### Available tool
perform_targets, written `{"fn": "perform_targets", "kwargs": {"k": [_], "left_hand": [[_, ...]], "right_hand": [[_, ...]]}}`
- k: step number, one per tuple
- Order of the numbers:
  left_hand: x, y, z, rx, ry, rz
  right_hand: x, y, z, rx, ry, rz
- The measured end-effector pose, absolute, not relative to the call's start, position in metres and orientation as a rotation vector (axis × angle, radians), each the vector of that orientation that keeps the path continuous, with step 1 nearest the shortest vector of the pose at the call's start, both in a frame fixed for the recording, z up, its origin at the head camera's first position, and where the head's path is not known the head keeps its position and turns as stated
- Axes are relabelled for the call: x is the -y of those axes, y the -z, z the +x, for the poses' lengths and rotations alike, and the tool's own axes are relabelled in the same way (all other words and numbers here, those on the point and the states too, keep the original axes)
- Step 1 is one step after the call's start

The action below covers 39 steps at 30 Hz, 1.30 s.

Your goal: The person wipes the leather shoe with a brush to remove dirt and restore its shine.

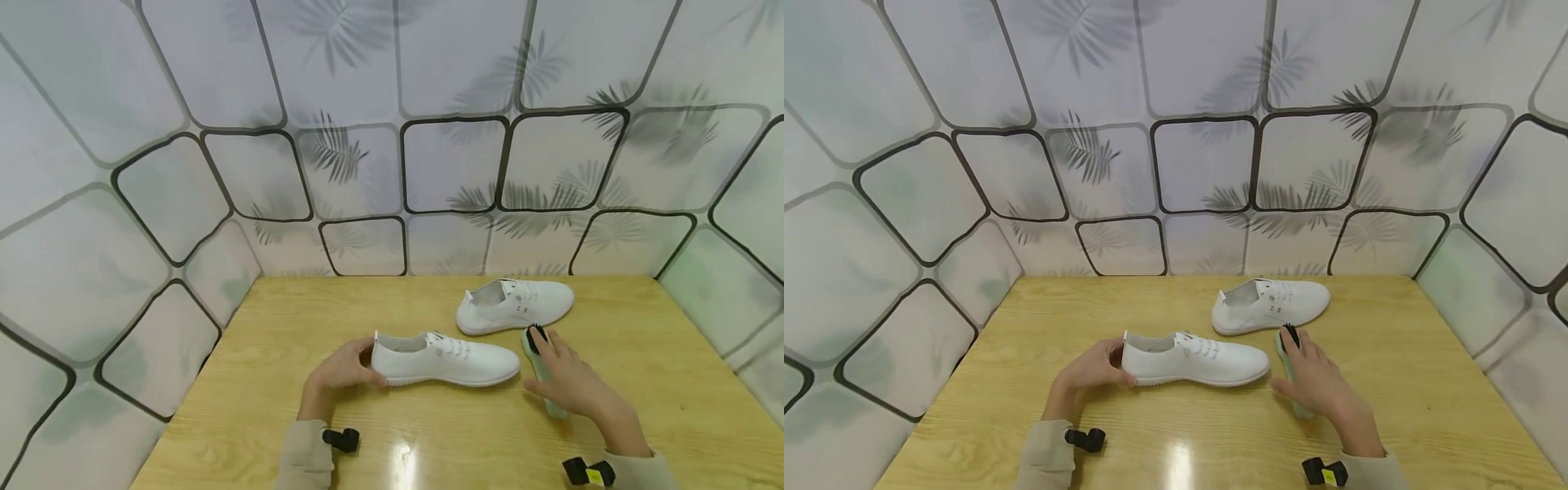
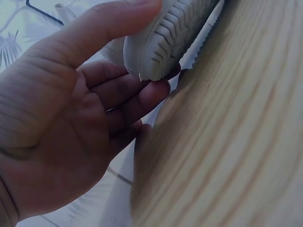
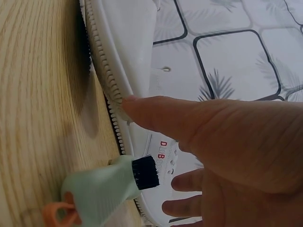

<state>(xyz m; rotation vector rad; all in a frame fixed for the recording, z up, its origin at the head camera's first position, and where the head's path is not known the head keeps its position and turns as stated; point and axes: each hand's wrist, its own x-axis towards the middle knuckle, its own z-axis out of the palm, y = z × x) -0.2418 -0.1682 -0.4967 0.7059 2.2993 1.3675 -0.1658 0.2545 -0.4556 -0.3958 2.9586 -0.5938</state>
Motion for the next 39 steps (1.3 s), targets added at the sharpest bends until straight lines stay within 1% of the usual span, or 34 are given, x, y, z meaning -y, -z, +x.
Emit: {"fn": "perform_targets", "kwargs": {"k": [10,18,28,39], "left_hand": [[0.169,0.5,-0.242,-2.206,-1.474,0.653],[0.166,0.503,-0.24,-2.23,-1.48,0.68],[0.163,0.503,-0.24,-2.368,-1.529,0.502],[0.163,0.505,-0.242,-2.373,-1.539,0.507]], "right_hand": [[-0.254,0.457,-0.162,-2.952,0.634,-0.426],[-0.256,0.453,-0.158,-2.906,0.711,-0.364],[-0.253,0.455,-0.163,-2.93,0.705,-0.344],[-0.257,0.456,-0.166,-2.848,0.684,-0.191]]}}
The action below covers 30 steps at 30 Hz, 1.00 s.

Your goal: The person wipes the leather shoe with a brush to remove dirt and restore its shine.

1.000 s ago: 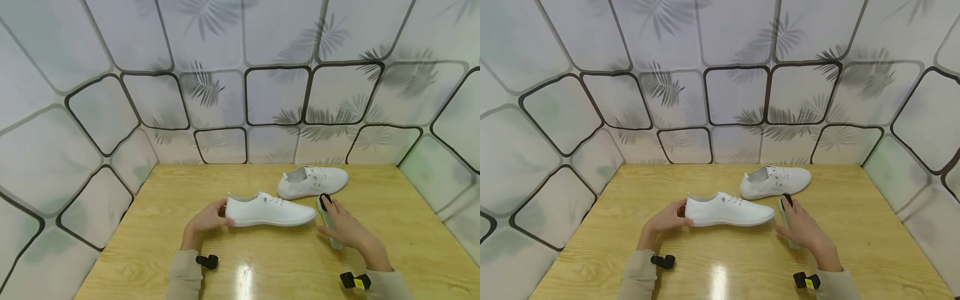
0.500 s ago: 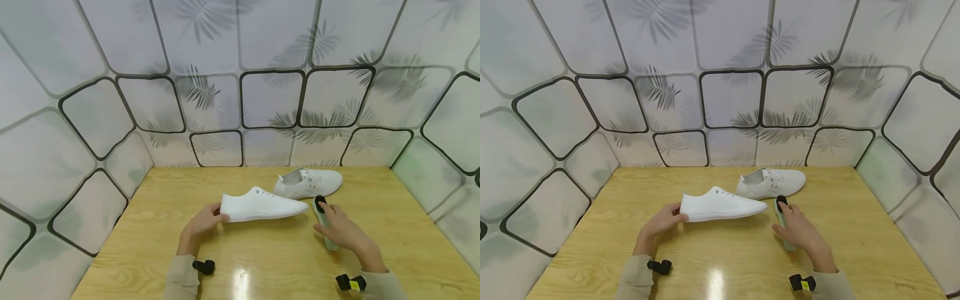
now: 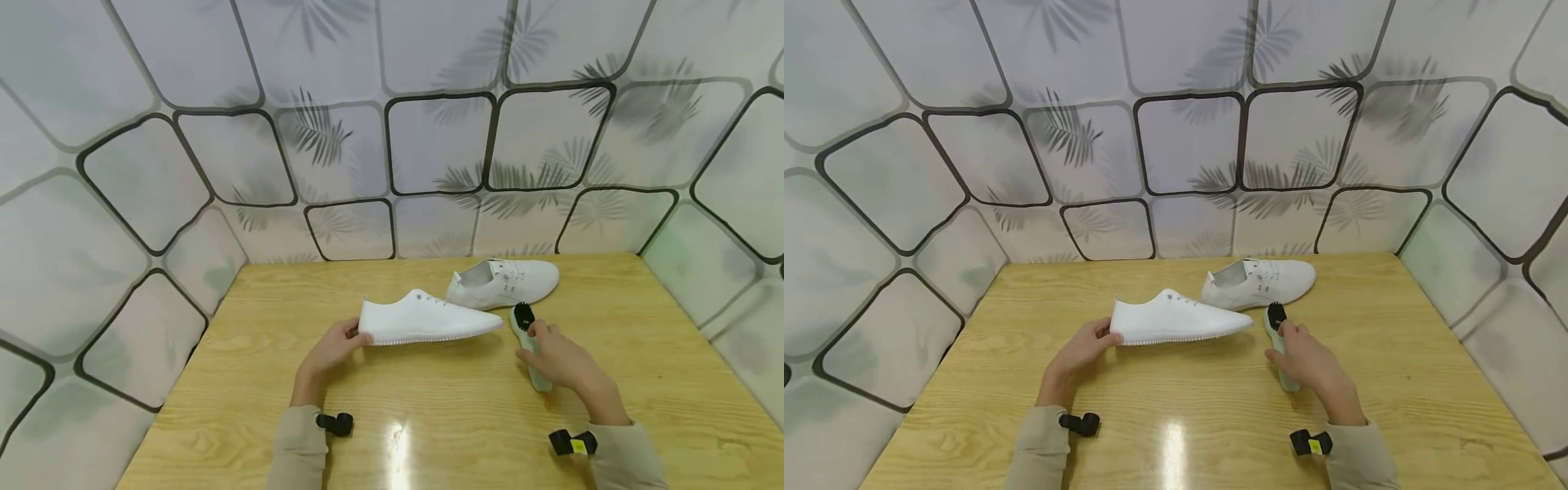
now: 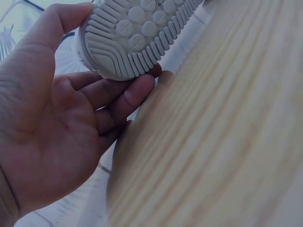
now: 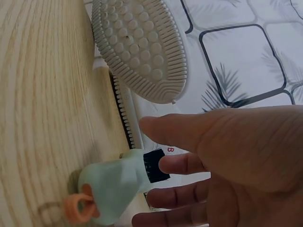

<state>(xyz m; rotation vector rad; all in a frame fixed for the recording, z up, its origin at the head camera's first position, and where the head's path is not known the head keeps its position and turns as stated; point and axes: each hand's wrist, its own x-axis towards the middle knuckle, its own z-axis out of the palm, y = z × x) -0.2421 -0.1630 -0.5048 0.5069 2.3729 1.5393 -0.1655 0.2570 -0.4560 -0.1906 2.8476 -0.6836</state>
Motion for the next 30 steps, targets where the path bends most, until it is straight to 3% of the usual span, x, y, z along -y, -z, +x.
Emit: {"fn": "perform_targets", "kwargs": {"k": [13,30], "left_hand": [[0.16,0.508,-0.245,-2.333,-1.545,0.516],[0.165,0.507,-0.246,-2.249,-1.586,0.509]], "right_hand": [[-0.261,0.466,-0.168,-2.856,0.717,0.015],[-0.259,0.468,-0.171,-2.863,0.717,0.041]]}}
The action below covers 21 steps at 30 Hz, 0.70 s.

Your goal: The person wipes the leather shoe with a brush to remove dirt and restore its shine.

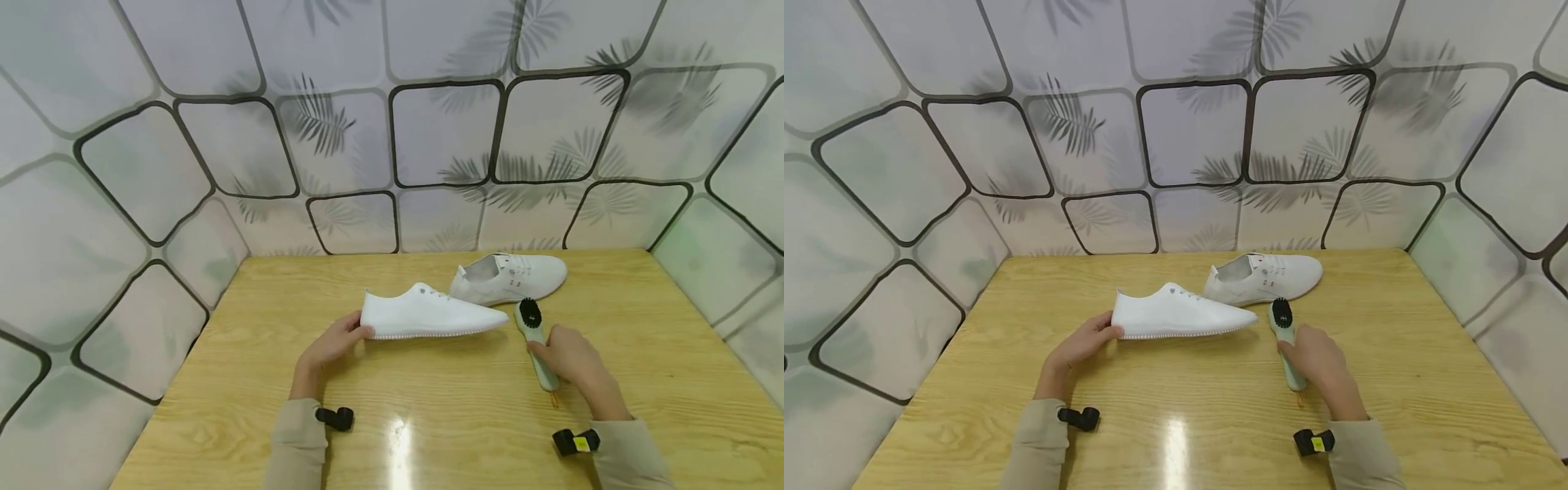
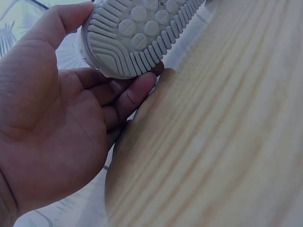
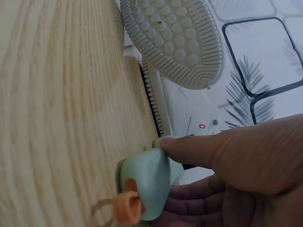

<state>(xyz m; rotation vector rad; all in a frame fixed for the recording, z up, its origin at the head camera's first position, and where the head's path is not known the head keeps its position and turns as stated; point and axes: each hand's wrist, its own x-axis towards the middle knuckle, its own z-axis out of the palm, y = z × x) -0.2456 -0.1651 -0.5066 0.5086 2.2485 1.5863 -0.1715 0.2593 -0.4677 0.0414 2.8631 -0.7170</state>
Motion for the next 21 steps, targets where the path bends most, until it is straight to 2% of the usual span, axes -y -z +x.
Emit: {"fn": "perform_targets", "kwargs": {"k": [6,16,21], "left_hand": [[0.168,0.508,-0.237,-2.222,-1.534,0.509],[0.18,0.501,-0.25,-2.272,-1.48,0.608],[0.175,0.507,-0.252,-2.26,-1.494,0.643]], "right_hand": [[-0.265,0.473,-0.168,-2.801,0.805,-0.022],[-0.275,0.474,-0.184,-2.693,1.001,-0.165],[-0.285,0.483,-0.182,-2.609,1.115,-0.141]]}}
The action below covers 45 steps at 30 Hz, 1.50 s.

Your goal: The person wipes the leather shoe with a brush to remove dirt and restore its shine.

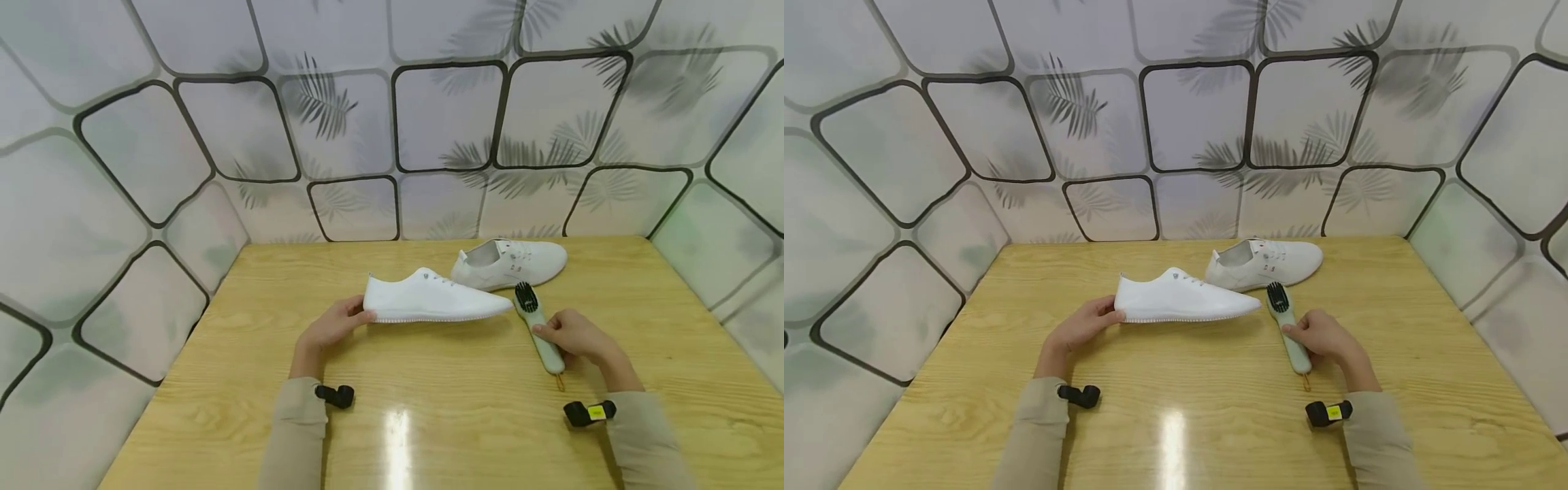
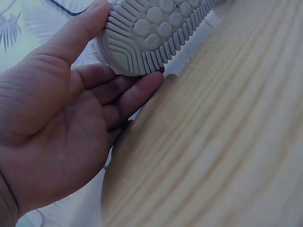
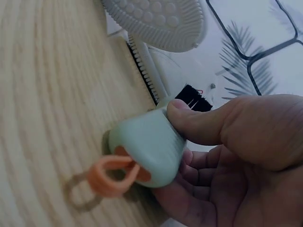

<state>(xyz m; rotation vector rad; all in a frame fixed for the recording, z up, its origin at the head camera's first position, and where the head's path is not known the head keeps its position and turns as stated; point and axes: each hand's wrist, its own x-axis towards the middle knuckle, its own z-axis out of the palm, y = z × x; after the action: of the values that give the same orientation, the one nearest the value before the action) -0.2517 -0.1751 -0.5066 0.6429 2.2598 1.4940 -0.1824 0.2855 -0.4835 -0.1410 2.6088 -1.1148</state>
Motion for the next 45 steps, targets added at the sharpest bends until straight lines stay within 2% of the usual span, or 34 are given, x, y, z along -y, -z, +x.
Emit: {"fn": "perform_targets", "kwargs": {"k": [11,19,27,36,45], "left_hand": [[0.181,0.515,-0.256,-2.266,-1.478,0.629],[0.186,0.518,-0.248,-2.262,-1.495,0.599],[0.164,0.52,-0.249,-2.197,-1.551,0.647],[0.168,0.515,-0.248,-2.241,-1.486,0.617],[0.17,0.513,-0.254,-2.25,-1.541,0.594]], "right_hand": [[-0.283,0.474,-0.181,-2.411,1.354,-0.214],[-0.255,0.449,-0.169,-2.401,1.536,-0.366],[-0.223,0.449,-0.161,-2.052,1.819,-0.455],[-0.192,0.456,-0.16,-1.809,1.989,-0.551],[-0.143,0.438,-0.17,-1.984,1.996,-0.408]]}}
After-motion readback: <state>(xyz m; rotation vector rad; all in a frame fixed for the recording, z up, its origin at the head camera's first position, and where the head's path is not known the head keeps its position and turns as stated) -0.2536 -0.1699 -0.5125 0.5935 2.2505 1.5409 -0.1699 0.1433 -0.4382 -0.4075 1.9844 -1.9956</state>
